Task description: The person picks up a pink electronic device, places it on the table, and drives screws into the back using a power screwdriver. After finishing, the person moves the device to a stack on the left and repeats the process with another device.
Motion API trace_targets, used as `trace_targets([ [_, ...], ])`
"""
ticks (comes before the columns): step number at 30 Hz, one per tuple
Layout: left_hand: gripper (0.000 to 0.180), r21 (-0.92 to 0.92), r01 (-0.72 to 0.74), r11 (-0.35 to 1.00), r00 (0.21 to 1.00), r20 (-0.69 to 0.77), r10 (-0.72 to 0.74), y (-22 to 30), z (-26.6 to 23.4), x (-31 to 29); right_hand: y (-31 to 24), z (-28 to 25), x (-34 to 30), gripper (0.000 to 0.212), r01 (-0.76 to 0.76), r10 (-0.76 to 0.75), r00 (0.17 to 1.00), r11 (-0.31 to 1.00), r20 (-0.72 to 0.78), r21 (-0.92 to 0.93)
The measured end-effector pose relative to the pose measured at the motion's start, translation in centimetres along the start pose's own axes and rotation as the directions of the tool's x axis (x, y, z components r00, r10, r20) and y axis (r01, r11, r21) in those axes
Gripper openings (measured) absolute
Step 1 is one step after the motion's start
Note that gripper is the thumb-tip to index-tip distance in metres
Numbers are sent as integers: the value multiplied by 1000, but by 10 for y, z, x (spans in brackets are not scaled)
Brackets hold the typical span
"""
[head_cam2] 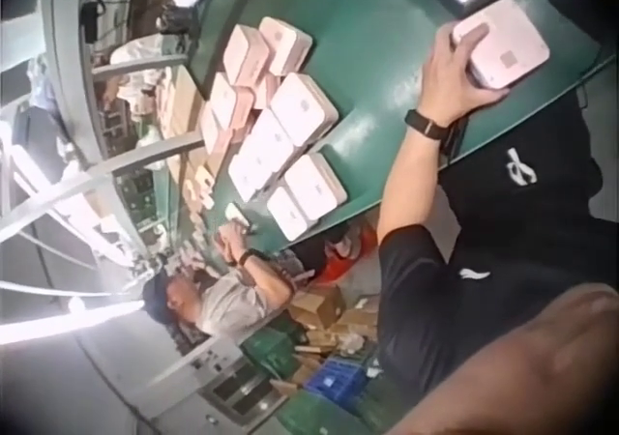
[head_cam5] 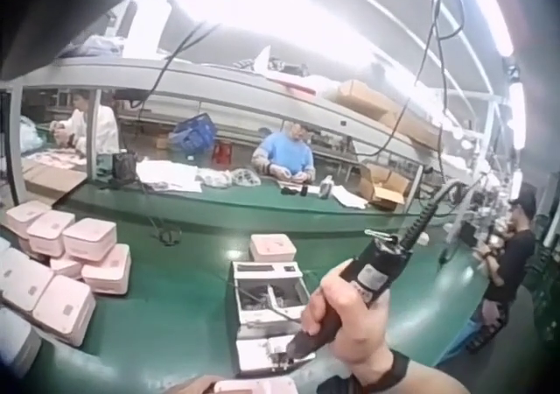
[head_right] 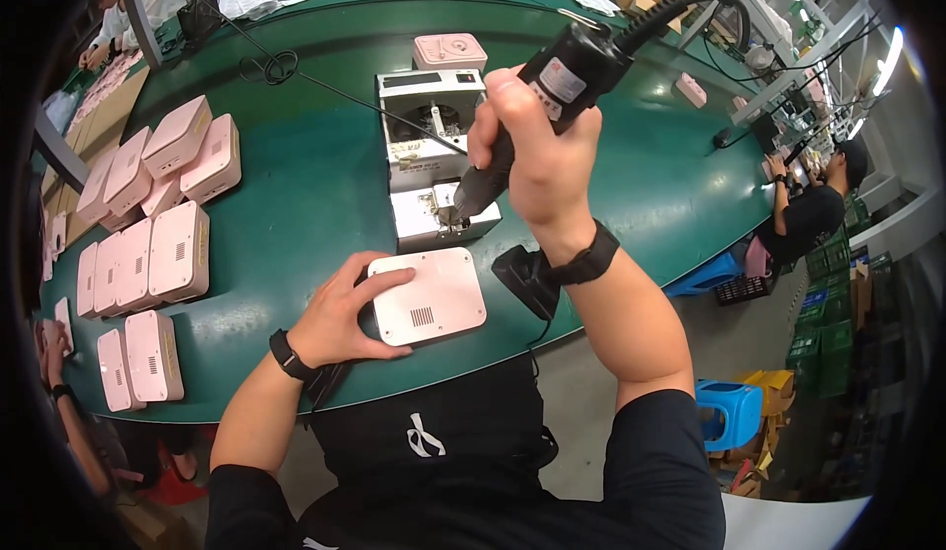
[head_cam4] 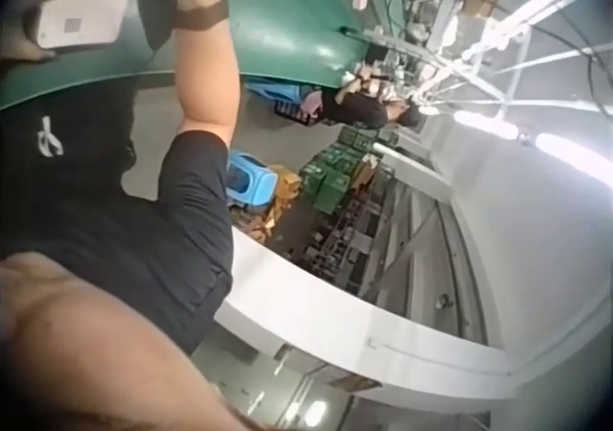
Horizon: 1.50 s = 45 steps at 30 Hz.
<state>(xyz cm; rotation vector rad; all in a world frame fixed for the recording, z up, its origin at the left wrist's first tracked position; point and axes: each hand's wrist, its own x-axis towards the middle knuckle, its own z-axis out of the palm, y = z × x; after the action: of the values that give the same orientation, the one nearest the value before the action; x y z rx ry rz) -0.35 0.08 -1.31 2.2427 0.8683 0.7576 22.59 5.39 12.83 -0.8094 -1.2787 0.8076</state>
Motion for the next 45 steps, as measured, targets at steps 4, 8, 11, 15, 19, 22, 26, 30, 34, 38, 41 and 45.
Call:
trace_targets([
  [4, 82, -20, 1, 1000, 1000, -4, -1, -1, -1, -1, -2, -1, -12, 17, -18, 19, 997, 1000, 74, -8],
  [8, 83, -29, -1, 1000, 1000, -7, 1, -2, 0, -1, -5, 7, -23, 18, -21, 12, 992, 998, 127, 67],
  [11, 83, -29, -3, 1000, 1000, -2, 3, -3, 0, -2, -1, 13, -26, 17, -44, 34, 988, 997, 148, 61],
  [15, 82, -25, -6, 1000, 1000, -8, 6, -6, 2, -1, 19, 14, -31, 18, -54, 45, 982, 997, 182, 46],
  [19, 80, -22, 7, 1000, 1000, 1, -7, -7, 1, -2, 20, 17, -26, 17, -81, 66, 979, 994, 191, 72],
  [22, 81, -25, 19, 999, 1000, 19, -19, -8, -1, -1, 24, 15, -30, 16, -81, 58, 981, 990, 185, 120],
  [26, 83, -26, -15, 1000, 1000, 8, 15, -4, 1, 2, 25, 13, -33, 16, -71, 49, 982, 991, 180, 117],
  [30, 82, -15, -35, 999, 999, -6, 35, -4, 0, 1, 11, 15, -28, 16, -74, 66, 987, 996, 145, 54],
  [34, 81, -23, 0, 1000, 1000, 11, 0, -1, 2, 0, -10, 0, -16, 16, -8, 6, 997, 999, 80, 36],
  [38, 81, -16, -17, 1000, 1000, -9, 16, 1, 1, 2, -11, -3, -4, 17, 52, -52, 999, 999, 11, 16],
  [41, 80, 0, -33, 999, 999, -10, 33, 1, 0, 0, -7, -2, -1, 17, 42, -42, 999, 999, 9, -15],
  [45, 79, -13, -31, 999, 999, 17, 31, -1, 0, -2, -2, 6, -4, 17, -16, 19, 996, 999, 89, -37],
])
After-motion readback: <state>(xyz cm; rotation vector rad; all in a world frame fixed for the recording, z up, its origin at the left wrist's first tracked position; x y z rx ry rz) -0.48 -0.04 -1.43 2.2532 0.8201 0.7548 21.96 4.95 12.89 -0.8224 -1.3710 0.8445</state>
